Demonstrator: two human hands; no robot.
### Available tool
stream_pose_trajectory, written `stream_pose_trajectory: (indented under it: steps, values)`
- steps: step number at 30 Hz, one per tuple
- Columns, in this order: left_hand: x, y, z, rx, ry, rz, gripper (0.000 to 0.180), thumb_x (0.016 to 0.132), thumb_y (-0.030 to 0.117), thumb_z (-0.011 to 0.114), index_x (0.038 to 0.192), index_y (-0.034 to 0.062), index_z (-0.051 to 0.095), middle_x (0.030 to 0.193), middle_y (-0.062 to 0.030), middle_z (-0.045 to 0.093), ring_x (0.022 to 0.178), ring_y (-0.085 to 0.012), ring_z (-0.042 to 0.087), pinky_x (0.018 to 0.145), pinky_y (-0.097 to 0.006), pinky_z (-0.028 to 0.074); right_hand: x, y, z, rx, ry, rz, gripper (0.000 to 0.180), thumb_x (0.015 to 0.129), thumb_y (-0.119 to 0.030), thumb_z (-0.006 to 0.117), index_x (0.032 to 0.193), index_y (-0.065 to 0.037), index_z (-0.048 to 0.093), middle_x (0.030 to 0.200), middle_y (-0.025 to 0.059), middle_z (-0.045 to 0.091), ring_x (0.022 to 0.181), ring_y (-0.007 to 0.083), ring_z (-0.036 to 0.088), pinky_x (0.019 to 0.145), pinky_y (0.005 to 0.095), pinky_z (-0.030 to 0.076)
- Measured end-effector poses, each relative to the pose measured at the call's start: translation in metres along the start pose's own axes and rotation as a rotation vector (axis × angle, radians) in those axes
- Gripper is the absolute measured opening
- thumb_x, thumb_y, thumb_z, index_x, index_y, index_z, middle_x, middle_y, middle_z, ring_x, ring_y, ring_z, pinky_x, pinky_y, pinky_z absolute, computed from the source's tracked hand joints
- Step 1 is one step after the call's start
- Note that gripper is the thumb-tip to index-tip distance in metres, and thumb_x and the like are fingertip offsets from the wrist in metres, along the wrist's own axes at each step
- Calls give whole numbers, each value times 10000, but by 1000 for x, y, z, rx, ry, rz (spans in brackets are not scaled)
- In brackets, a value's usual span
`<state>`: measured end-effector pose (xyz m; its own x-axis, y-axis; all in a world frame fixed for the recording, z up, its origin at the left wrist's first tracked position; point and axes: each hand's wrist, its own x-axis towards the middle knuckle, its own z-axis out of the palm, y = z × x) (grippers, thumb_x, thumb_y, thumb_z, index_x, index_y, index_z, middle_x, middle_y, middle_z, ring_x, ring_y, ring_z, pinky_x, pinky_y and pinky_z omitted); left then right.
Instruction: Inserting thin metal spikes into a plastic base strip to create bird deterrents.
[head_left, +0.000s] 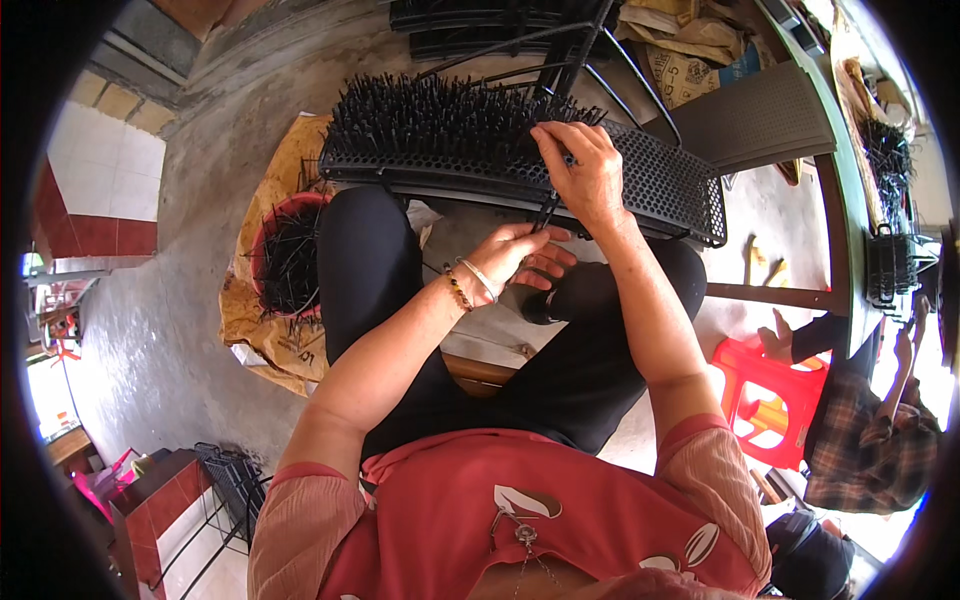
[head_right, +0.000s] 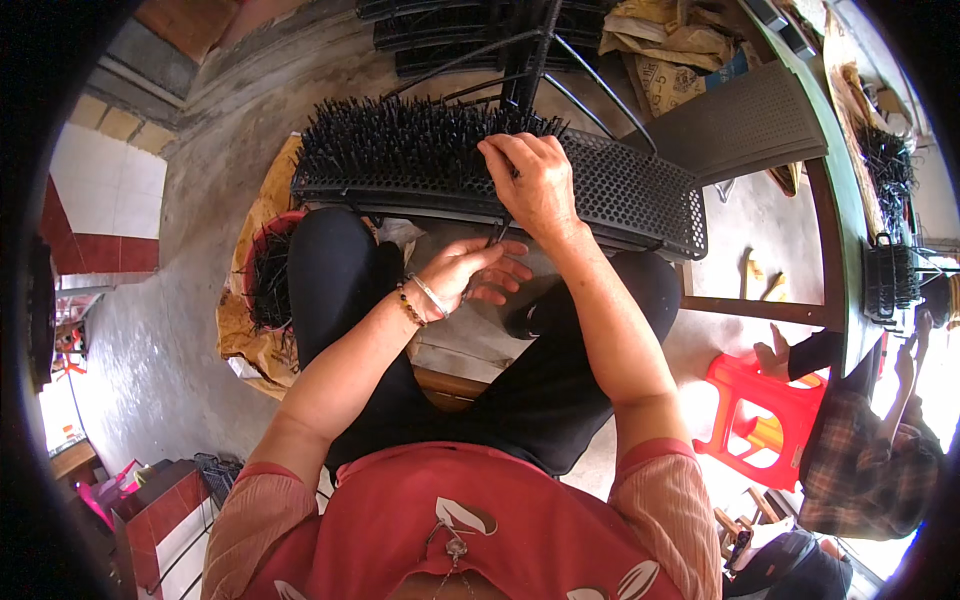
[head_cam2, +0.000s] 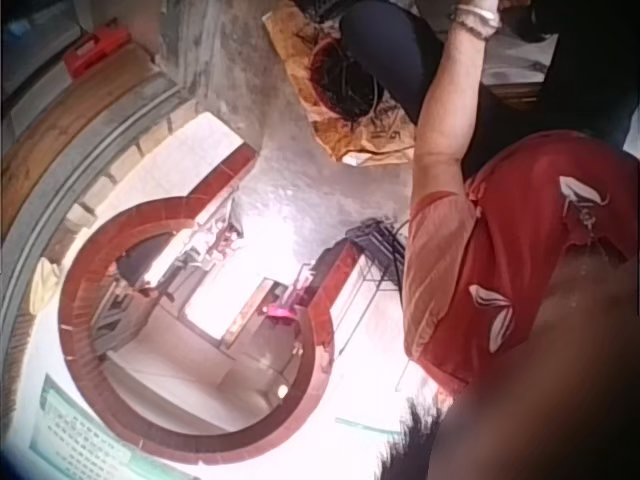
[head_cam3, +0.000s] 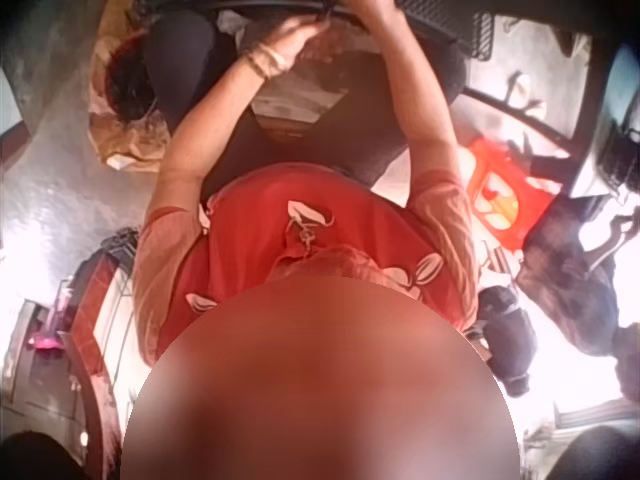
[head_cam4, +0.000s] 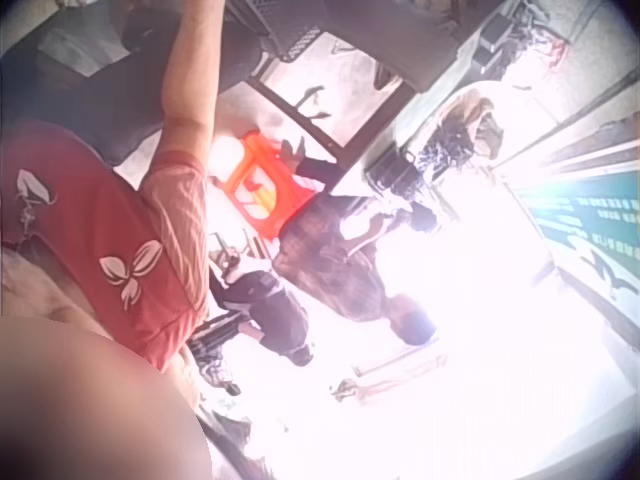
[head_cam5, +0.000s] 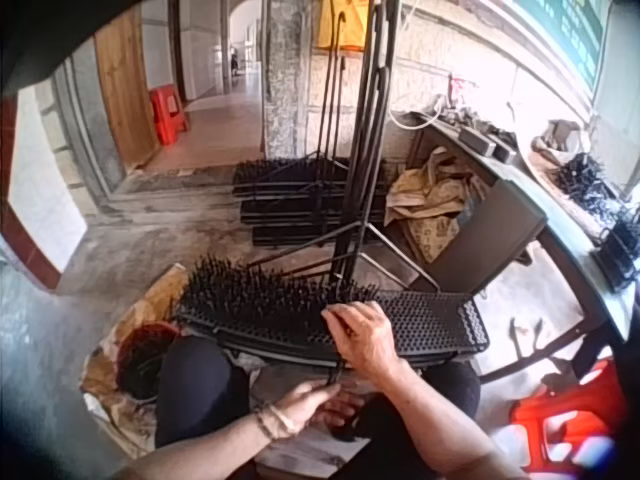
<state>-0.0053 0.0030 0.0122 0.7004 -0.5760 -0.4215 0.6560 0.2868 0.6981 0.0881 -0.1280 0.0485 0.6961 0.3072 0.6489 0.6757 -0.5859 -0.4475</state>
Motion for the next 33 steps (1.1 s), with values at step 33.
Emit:
stream_pose_trajectory:
  steps: [33]
  values:
    - [3, -4, -1, 1, -8, -9, 384, 963, 336, 439, 1218, 61, 525, 1051, -93, 631, 876, -130, 601, 744, -281, 504, 20, 0, -4, 11, -202, -86, 135, 821, -133, 640, 857, -3, 631, 770, 120, 582, 709, 317, 578, 623, 381, 463]
